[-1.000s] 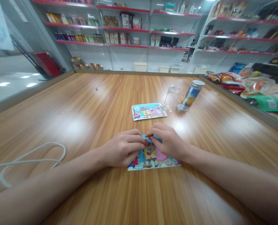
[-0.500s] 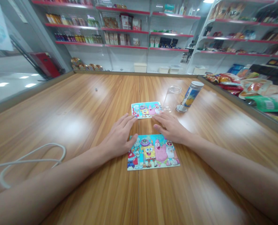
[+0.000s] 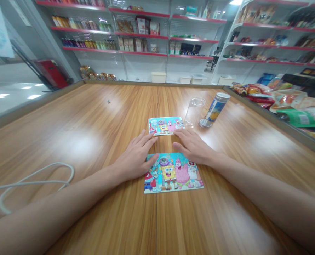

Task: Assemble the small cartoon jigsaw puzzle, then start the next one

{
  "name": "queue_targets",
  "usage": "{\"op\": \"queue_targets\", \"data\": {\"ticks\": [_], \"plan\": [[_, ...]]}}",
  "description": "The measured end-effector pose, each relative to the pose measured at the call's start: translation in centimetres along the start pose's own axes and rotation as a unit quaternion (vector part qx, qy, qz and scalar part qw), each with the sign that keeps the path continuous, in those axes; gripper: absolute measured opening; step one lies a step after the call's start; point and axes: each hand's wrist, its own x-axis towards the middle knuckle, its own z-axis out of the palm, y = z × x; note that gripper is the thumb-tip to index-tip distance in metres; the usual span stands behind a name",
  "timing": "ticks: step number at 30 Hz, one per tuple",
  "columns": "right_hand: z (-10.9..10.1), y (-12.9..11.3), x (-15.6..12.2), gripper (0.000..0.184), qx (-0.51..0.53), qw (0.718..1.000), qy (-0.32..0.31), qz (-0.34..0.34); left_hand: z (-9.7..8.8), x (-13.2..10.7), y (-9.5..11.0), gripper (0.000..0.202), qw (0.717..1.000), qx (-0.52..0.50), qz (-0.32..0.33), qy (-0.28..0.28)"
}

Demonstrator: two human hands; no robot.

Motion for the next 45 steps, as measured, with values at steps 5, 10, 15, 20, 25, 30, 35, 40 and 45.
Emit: {"op": "queue_targets", "data": {"ticks": [5,10,15,20,25,30,35,40,45], "plan": [[-1.0,-0.8,0.1,0.034,0.045,0.999,0.019,-0.008,0.2,0.1,-0.2,0.058,0.999,-0.002,-0.022,0.038],[-0.6,-0.4,-0.1,0.031,0.078,0.988,0.107,0.082,0.4,0.2,-0.7,0.054,0.997,0.025,-0.051,0.046],[0.9,0.8,0.0,0.042,0.006,0.979,0.130,0.154,0.5,0.1,-0.7,0.055,0.997,0.048,-0.061,0.009],[1.3,0.7,-0.1,0.053,0.013,0.970,0.131,0.202,0.5,-0.1,-0.6,0.053,0.997,0.046,-0.056,0.008],[1.3,1.3,0.0,0.049,0.095,0.962,0.145,0.210,0.5,-0.2,-0.7,0.045,0.998,0.038,-0.046,0.013],[1.1,2.0,0.6,0.062,0.445,0.836,0.202,0.250,0.3,-0.2,-0.5,0.042,0.999,0.025,-0.043,0.013],[0.7,0.9,0.7,0.060,0.627,0.720,0.179,0.236,0.2,0.3,-0.4,0.068,0.984,-0.143,-0.075,0.075],[0.6,-0.1,0.3,0.037,0.658,0.712,0.155,0.192,0.0,1.0,-0.2,0.067,0.815,-0.540,-0.153,0.146],[0.4,-0.8,-0.1,0.027,0.700,0.684,0.011,0.207,-0.6,1.1,0.5,0.039,0.670,-0.702,-0.219,0.099]]}}
